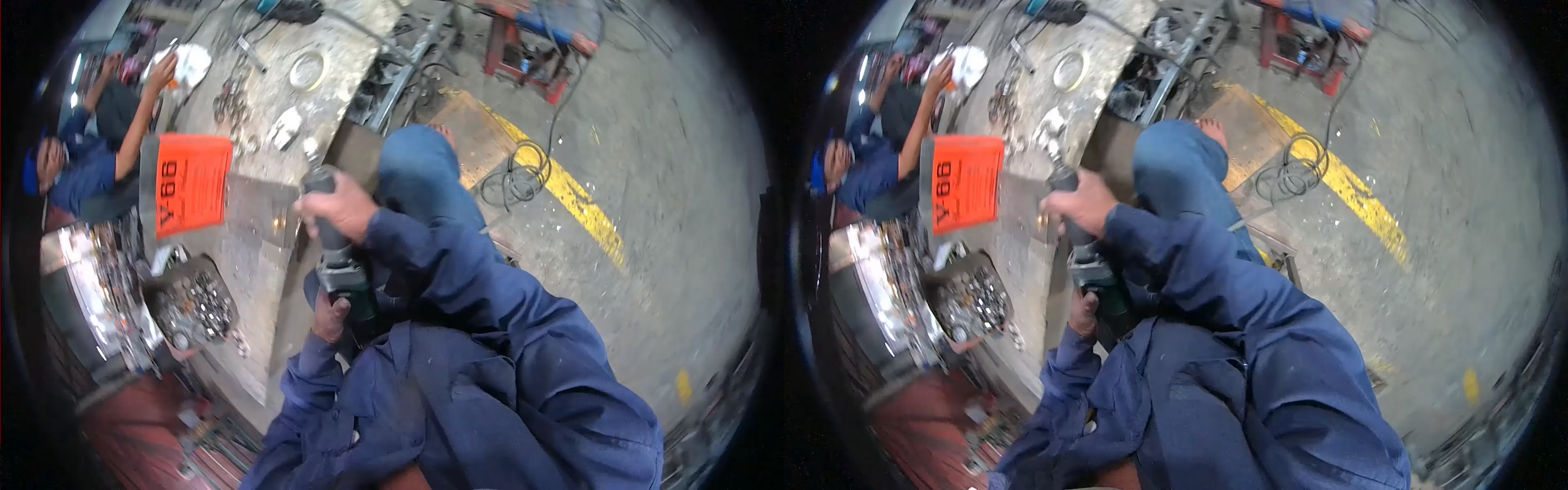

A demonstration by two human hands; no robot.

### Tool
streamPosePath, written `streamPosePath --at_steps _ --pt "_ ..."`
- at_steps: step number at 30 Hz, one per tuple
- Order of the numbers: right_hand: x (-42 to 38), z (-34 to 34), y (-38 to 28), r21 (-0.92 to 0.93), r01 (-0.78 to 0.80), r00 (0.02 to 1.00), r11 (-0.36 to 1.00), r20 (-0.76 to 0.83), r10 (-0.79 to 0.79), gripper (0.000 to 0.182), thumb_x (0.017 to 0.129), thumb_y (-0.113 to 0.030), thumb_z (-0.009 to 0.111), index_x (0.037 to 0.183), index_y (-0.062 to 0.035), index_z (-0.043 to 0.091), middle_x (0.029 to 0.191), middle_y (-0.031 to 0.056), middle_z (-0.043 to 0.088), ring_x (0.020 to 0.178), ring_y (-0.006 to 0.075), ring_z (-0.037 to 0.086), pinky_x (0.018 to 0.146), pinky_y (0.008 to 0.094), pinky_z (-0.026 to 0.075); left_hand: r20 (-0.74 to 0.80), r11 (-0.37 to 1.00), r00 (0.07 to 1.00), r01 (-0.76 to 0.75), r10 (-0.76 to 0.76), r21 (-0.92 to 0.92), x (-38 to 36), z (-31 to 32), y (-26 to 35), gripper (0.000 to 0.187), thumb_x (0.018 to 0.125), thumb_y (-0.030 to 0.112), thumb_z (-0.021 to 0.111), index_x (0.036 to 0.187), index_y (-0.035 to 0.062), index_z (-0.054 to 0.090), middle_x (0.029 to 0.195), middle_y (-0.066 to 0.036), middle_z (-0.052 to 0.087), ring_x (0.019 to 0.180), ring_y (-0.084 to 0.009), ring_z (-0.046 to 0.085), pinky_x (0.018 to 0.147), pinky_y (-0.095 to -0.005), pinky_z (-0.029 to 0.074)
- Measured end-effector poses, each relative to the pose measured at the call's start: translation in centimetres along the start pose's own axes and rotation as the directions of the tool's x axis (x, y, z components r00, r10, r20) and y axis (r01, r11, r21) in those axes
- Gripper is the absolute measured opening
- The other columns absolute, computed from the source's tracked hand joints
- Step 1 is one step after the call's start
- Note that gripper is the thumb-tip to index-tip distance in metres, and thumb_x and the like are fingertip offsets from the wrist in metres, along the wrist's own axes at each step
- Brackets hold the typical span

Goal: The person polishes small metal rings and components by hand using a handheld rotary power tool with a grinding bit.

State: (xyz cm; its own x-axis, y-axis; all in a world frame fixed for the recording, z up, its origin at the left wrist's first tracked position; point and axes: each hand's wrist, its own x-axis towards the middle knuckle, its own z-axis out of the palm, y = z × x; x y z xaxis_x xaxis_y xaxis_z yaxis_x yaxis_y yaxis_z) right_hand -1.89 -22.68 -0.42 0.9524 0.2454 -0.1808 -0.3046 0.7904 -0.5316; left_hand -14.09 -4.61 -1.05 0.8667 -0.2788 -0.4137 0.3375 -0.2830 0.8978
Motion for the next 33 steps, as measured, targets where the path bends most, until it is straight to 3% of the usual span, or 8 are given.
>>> streamPosePath --at_steps 1,5,7,11,15,19,29,33 --pt "-0.2 -0.7 -0.2 0.146 0.013 0.997 0.989 0.076 -0.025 0.030 0.071 -0.008 0.070 0.091 0.0010 0.051 0.064 0.0071 0.056 0.047 0.0159 0.055 0.045 0.0306 0.047 -0.043 0.999 0.999 0.004 -0.005 -0.035 0.3 0.9 1.0 0.096 0.067 0.068 0.066 0.129 -0.0001 0.039 0.116 -0.008 0.053 0.106 -0.0177 0.051 0.091 -0.0318 0.040" --pt "-2.7 -1.9 -1.9 0.046 -0.111 0.987 0.993 -0.111 0.116 0.025 0.075 -0.011 0.066 0.093 -0.0039 0.050 0.066 0.0068 0.055 0.055 0.0172 0.056 0.053 0.0313 0.048 0.052 0.993 0.999 0.016 -0.010 -0.120 0.3 2.7 2.0 0.089 0.068 0.059 0.072 0.127 0.0002 0.041 0.114 -0.008 0.054 0.104 -0.0167 0.051 0.091 -0.0316 0.040" --pt "-4.0 -3.3 -2.6 0.218 -0.029 1.000 0.976 0.015 0.026 0.028 0.076 -0.009 0.062 0.099 -0.0081 0.046 0.068 0.0066 0.051 0.059 0.0177 0.053 0.054 0.0322 0.046 0.079 0.985 0.997 0.033 -0.020 -0.168 1.1 3.2 1.5 0.086 0.069 0.056 0.074 0.126 0.0003 0.042 0.113 -0.008 0.055 0.104 -0.0162 0.051 0.091 -0.0315 0.040" --pt "-6.2 -5.2 -3.6 0.175 0.055 0.998 0.983 0.031 -0.061 0.023 0.080 -0.016 0.056 0.097 -0.0119 0.042 0.066 0.0045 0.043 0.060 0.0193 0.048 0.058 0.0353 0.043 0.214 0.989 0.970 -0.134 0.117 0.070 1.9 3.0 0.5 0.074 0.072 0.043 0.074 0.123 -0.0010 0.043 0.110 -0.017 0.056 0.105 -0.0250 0.055 0.090 -0.0330 0.042" --pt "-7.5 -6.8 -3.9 0.133 0.052 0.998 0.990 0.033 -0.057 0.021 0.081 -0.019 0.057 0.095 -0.0142 0.042 0.067 -0.0007 0.042 0.061 0.0148 0.042 0.070 0.0363 0.038 0.296 0.983 0.947 -0.159 0.124 0.094 2.3 2.9 0.0 0.074 0.075 0.052 0.067 0.123 -0.0002 0.044 0.112 -0.021 0.055 0.106 -0.0347 0.056 0.089 -0.0386 0.043" --pt "-7.7 -6.9 -3.8 0.106 0.051 0.998 0.993 -0.045 -0.046 0.022 0.080 -0.017 0.058 0.094 -0.0137 0.043 0.067 -0.0012 0.042 0.063 0.0142 0.043 0.072 0.0371 0.038 0.327 0.993 0.939 -0.118 0.107 0.012 2.9 2.6 -0.8 0.074 0.076 0.052 0.068 0.121 -0.0020 0.045 0.111 -0.018 0.055 0.106 -0.0301 0.055 0.090 -0.0368 0.042" --pt "-8.7 -6.1 -3.7 0.065 0.070 0.996 0.995 -0.061 -0.066 0.024 0.078 -0.019 0.059 0.095 -0.0139 0.044 0.067 -0.0012 0.043 0.064 0.0142 0.045 0.073 0.0377 0.038 0.284 0.973 0.930 -0.222 0.233 -0.070 3.8 3.2 -1.2 0.070 0.079 0.055 0.062 0.117 -0.0006 0.046 0.105 -0.022 0.057 0.100 -0.0358 0.057 0.084 -0.0401 0.044" --pt "-9.3 -5.7 -3.8 0.074 0.093 0.994 0.993 -0.056 -0.089 0.023 0.078 -0.018 0.059 0.096 -0.0132 0.045 0.068 0.0010 0.046 0.065 0.0180 0.048 0.074 0.0404 0.041 0.287 0.974 0.934 -0.184 0.214 -0.130 3.6 3.6 -1.1 0.064 0.081 0.046 0.066 0.118 -0.0016 0.045 0.105 -0.016 0.055 0.099 -0.0212 0.054 0.088 -0.0335 0.042"
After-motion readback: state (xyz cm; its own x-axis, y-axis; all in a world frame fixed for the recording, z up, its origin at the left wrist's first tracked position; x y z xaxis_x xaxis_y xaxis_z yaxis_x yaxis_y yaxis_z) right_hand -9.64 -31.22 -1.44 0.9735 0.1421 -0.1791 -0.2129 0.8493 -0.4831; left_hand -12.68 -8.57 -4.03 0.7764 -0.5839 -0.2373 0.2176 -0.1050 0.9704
